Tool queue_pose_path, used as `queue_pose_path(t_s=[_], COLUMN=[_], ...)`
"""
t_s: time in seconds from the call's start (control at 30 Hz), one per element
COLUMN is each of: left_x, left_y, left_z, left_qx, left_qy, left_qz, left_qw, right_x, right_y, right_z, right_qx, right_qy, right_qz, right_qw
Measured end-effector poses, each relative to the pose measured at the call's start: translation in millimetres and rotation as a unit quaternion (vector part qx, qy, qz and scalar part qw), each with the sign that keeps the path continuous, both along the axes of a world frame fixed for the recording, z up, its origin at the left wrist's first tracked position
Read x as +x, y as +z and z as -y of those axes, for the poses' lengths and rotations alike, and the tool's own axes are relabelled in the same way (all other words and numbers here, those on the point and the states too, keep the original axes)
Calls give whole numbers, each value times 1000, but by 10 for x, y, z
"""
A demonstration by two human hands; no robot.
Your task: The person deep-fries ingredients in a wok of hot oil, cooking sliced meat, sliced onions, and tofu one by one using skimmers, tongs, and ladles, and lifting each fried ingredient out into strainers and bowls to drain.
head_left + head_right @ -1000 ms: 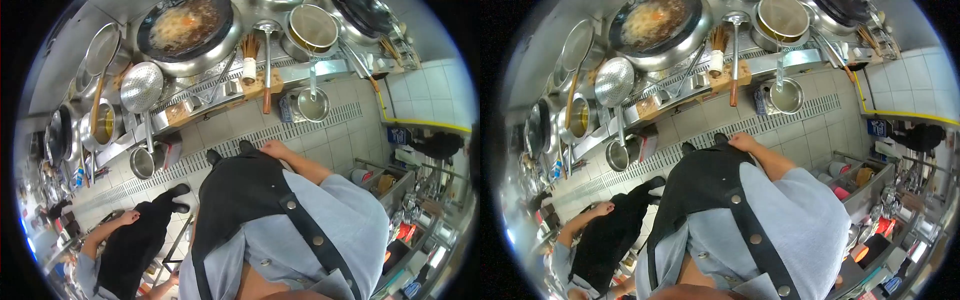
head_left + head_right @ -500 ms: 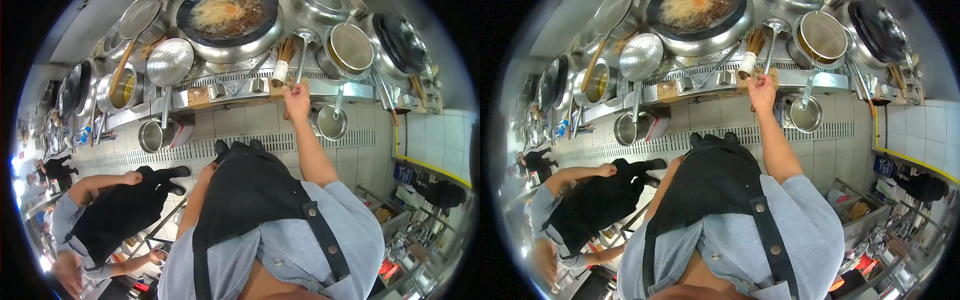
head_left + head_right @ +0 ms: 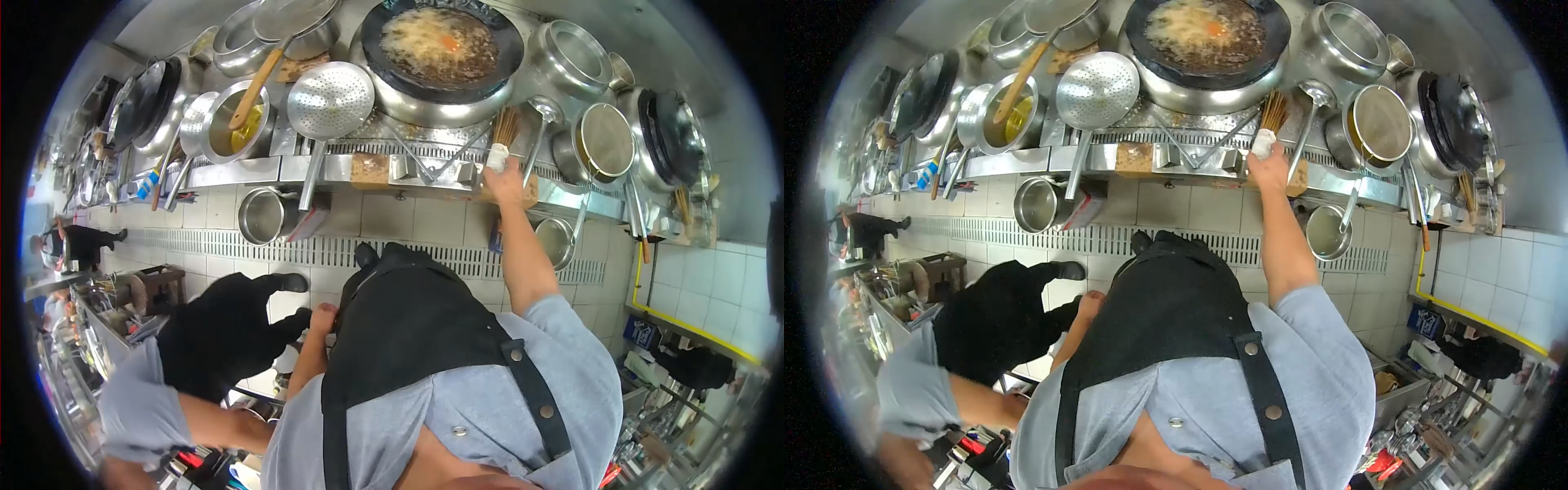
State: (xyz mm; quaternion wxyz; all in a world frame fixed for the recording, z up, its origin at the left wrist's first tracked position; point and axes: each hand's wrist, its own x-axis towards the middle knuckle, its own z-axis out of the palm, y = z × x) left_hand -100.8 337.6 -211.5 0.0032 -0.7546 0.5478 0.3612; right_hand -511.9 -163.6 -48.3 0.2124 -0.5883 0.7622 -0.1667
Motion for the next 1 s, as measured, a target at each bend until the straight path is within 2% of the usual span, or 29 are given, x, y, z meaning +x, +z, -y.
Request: queue_pose_path(t_s=[0.1, 0.17, 0.2, 0.27, 0.3, 0.37, 0.4, 0.43, 0.47, 0.5, 0.53, 0.57, 0.63, 0.7, 0.8, 0.83, 0.87, 0.9, 0.93, 0.97, 1.0], left_x=[204, 256, 298, 576, 713, 911, 989, 1028, 1032, 967, 917, 993, 969, 924, 672, 613, 514, 400, 296, 234, 61], left_y=[-151, 48, 131, -214, -339, -346, -348, -99, 149, 494, 655, 490, 569, 662, 717, 592, 464, 411, 331, -72, -263], left_z=[-54, 136, 228, 325, 350, 451, 512, 662, 803, 941, 1049, 1080, 1172, 1274, 1390, 1399, 1413, 1474, 1559, 1641, 1777], left_qx=[-12, 15, 30, 65, 82, 57, 44, -15, 10, 39, 68, 75, 70, 48, 48, 75, 59, 45, 32, 60, 32], left_qy=[-39, 29, 63, 0, -32, -16, -7, -118, -17, 86, 189, 162, 171, 179, 254, 255, 193, 129, 61, -36, -77], left_qz=[-47, -74, -88, -63, -51, -74, -85, -44, -105, -165, -223, -224, -202, -189, -229, -244, -203, -161, -118, -95, -84], left_qw=[998, 997, 994, 996, 995, 996, 995, 992, 994, 982, 954, 958, 962, 964, 939, 933, 958, 977, 991, 993, 993], right_x=[33, 17, -7, -68, -177, -455, -487, -508, -516, -536, -563, -605, -583, -583, -647, -681, -702, -441, -428, -461, -490], right_y=[-36, -23, 37, 184, 110, -201, -206, -205, -225, -297, -379, -455, -479, -497, -299, -252, -212, 412, 718, 925, 1111], right_z=[70, 67, 52, -57, -144, -290, -395, -488, -560, -634, -683, -708, -609, -562, -498, -556, -627, -721, -664, -622, -609], right_qx=[-10, -7, -15, -28, -71, -163, -111, -60, -6, -1, 5, 11, 67, 71, 5, -11, -26, -10, 3, 16, 29], right_qy=[16, 17, -22, -97, -103, -117, -126, -135, -142, -123, -104, -84, -146, -180, -180, -173, -166, -198, -168, -141, -117], right_qz=[-31, -39, -8, 57, 19, -56, -79, -100, -121, -97, -73, -49, 32, 95, 172, 211, 251, 314, 339, 363, 387], right_qw=[999, 999, 1000, 993, 992, 978, 983, 984, 983, 988, 992, 995, 986, 976, 969, 962, 953, 929, 926, 921, 914])
